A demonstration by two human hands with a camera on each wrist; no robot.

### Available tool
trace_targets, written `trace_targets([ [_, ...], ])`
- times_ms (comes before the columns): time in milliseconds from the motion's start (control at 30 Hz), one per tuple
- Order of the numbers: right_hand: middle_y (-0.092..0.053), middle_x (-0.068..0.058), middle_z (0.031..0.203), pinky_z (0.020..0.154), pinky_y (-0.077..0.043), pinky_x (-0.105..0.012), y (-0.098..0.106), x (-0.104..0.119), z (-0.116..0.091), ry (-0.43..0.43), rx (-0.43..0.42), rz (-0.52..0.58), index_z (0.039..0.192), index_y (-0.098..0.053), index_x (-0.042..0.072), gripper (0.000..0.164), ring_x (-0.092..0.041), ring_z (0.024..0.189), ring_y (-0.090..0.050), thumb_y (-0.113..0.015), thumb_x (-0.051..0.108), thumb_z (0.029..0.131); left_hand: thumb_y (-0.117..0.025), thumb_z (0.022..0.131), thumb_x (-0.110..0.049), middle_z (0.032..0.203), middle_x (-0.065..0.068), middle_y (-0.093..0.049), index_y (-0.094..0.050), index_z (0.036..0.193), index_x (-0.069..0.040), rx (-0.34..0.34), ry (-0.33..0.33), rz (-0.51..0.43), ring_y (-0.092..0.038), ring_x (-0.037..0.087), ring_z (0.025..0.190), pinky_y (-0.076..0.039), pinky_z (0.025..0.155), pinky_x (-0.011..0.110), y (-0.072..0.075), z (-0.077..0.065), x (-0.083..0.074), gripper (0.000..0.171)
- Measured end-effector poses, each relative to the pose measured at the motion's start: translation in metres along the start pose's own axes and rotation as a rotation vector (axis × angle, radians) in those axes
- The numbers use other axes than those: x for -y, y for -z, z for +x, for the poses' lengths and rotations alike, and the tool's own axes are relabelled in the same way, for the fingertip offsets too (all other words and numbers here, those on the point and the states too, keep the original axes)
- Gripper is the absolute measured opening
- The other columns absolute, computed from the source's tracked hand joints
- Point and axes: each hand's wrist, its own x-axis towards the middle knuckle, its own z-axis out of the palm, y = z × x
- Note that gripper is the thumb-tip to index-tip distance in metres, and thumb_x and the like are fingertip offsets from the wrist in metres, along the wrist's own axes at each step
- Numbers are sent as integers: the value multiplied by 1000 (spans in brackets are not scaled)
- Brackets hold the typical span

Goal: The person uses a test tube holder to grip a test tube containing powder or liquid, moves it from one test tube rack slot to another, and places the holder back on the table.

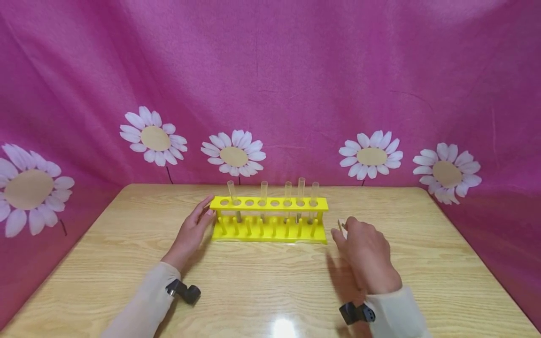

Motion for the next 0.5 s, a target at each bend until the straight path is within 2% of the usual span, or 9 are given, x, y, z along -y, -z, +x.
trace_targets([
  [67,-65,-22,97,62,-49,-42,2,4,-2,41,-26,22,117,-55,-5,52,-27,73,-57,-57,42,94,-41,102,-44,153,-2,-35,-31,146,-48,22,-7,72,-32,24,140,-27,114,48,4,-1,-4,45],
  [267,-58,-27,116,80,-49,-56,3,13,-7,143,-93,111,130,-46,-4,61,-39,98,-56,-57,44,95,-42,102,-44,159,4,-21,-22,153,-35,107,-68,309,-24,32,143,-22,113,56,14,-5,-17,56],
  [433,-46,-30,134,94,-41,-65,5,18,-8,159,-74,148,142,-36,-2,76,-46,119,-45,-57,52,92,-45,100,-46,162,8,-6,-15,155,-33,175,-61,452,-15,40,144,-18,110,66,20,-12,-30,64],
  [500,-41,-30,140,97,-36,-67,5,19,-9,171,-58,150,144,-33,-1,80,-48,125,-39,-58,54,91,-46,99,-46,162,10,-3,-15,155,-30,200,-68,505,-13,40,144,-14,112,64,21,-15,-36,66],
])
